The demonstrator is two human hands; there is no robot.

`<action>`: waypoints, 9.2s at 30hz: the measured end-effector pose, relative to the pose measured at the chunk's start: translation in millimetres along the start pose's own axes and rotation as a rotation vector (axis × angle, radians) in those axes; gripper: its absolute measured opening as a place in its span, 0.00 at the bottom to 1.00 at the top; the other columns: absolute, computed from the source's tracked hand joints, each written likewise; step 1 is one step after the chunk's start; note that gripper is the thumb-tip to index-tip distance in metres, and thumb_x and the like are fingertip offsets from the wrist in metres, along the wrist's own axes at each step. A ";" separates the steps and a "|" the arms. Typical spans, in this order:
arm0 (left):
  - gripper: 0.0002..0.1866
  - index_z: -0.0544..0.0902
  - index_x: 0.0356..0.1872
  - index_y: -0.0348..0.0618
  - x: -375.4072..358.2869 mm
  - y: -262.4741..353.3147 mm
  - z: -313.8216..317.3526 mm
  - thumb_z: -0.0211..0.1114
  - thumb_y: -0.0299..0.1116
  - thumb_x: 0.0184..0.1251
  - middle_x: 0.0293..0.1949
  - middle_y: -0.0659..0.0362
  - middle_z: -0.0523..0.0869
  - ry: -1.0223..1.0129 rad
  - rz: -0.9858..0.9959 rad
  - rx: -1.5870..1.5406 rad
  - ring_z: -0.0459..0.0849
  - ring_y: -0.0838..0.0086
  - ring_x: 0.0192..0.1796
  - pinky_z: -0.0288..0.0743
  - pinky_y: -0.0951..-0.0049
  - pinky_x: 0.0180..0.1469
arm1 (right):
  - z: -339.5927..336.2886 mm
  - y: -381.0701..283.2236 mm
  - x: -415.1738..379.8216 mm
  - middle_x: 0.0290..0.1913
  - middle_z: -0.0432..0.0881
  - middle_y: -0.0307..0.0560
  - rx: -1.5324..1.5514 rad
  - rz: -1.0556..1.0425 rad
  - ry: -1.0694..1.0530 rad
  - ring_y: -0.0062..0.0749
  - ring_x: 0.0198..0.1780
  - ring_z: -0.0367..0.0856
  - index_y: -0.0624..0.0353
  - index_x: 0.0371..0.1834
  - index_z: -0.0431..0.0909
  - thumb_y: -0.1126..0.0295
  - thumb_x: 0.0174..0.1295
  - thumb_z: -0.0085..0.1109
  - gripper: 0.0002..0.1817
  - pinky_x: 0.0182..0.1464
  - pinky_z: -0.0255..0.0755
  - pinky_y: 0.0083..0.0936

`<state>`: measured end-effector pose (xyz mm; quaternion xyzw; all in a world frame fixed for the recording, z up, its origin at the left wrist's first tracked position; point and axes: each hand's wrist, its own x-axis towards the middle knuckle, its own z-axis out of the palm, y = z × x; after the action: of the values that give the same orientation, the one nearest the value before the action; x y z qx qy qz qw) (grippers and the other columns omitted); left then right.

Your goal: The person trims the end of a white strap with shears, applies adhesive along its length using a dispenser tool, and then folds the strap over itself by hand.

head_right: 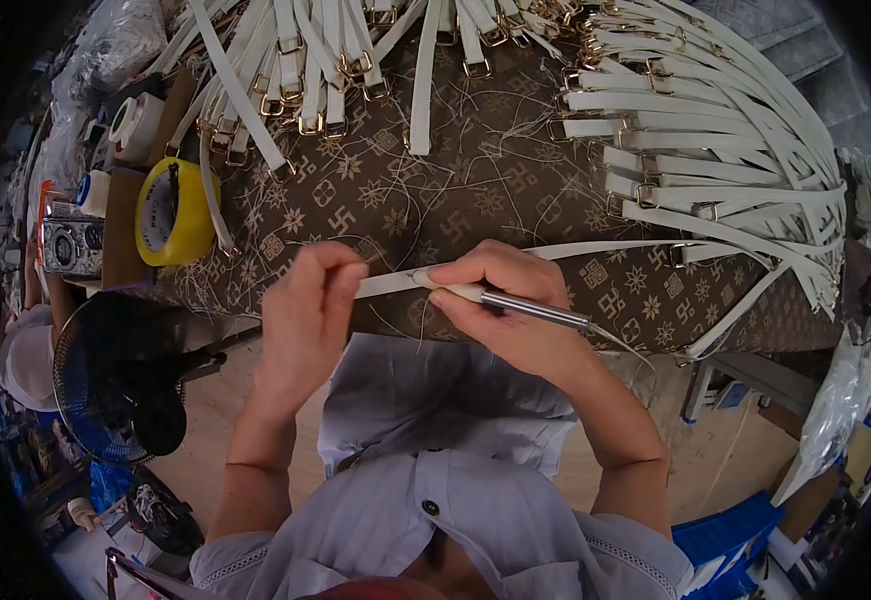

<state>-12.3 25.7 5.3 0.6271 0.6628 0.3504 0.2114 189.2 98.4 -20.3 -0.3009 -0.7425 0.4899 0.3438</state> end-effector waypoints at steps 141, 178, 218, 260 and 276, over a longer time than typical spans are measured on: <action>0.24 0.65 0.64 0.30 189.7 -44.1 -82.4 0.57 0.22 0.67 0.42 0.53 0.83 0.389 -0.188 -1.226 0.86 0.65 0.44 0.83 0.66 0.45 | -89.1 -37.5 -23.6 0.32 0.85 0.46 -0.409 -0.477 0.602 0.28 0.35 0.83 0.61 0.51 0.69 0.60 0.75 0.44 0.15 0.49 0.73 0.29; 0.15 0.70 0.60 0.39 -18.0 -29.0 4.5 0.52 0.27 0.74 0.56 0.47 0.80 0.445 -0.339 -1.448 0.81 0.58 0.58 0.81 0.60 0.56 | -147.9 53.2 -78.1 0.29 0.84 0.46 -1.018 -0.041 0.877 0.25 0.29 0.81 0.56 0.50 0.80 0.71 0.68 0.57 0.09 0.34 0.74 0.21; 0.04 0.84 0.27 0.46 64.4 17.5 6.2 0.67 0.33 0.54 0.27 0.61 0.78 -0.471 0.519 0.275 0.80 0.67 0.35 0.74 0.66 0.38 | -26.3 2.2 -34.7 0.29 0.84 0.44 0.094 0.081 0.367 0.23 0.35 0.83 0.64 0.51 0.72 0.61 0.75 0.44 0.16 0.44 0.74 0.20; 0.04 0.80 0.29 0.45 58.3 17.9 28.0 0.68 0.30 0.56 0.31 0.62 0.79 -0.479 0.482 0.218 0.78 0.68 0.34 0.65 0.69 0.41 | -25.7 13.0 -38.1 0.26 0.84 0.39 0.115 0.008 0.405 0.13 0.27 0.74 0.61 0.51 0.74 0.60 0.74 0.47 0.16 0.33 0.67 0.13; 0.13 0.84 0.40 0.48 54.5 11.6 22.9 0.71 0.36 0.54 0.35 0.63 0.78 -0.350 0.478 0.188 0.77 0.69 0.40 0.66 0.66 0.46 | -24.4 12.4 -37.5 0.26 0.84 0.40 0.119 0.027 0.416 0.15 0.30 0.77 0.62 0.51 0.74 0.58 0.74 0.47 0.17 0.36 0.68 0.14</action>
<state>5.4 83.3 7.2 0.8327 0.4798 0.2140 0.1749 232.1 85.9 -33.0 -0.3847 -0.6211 0.4650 0.5000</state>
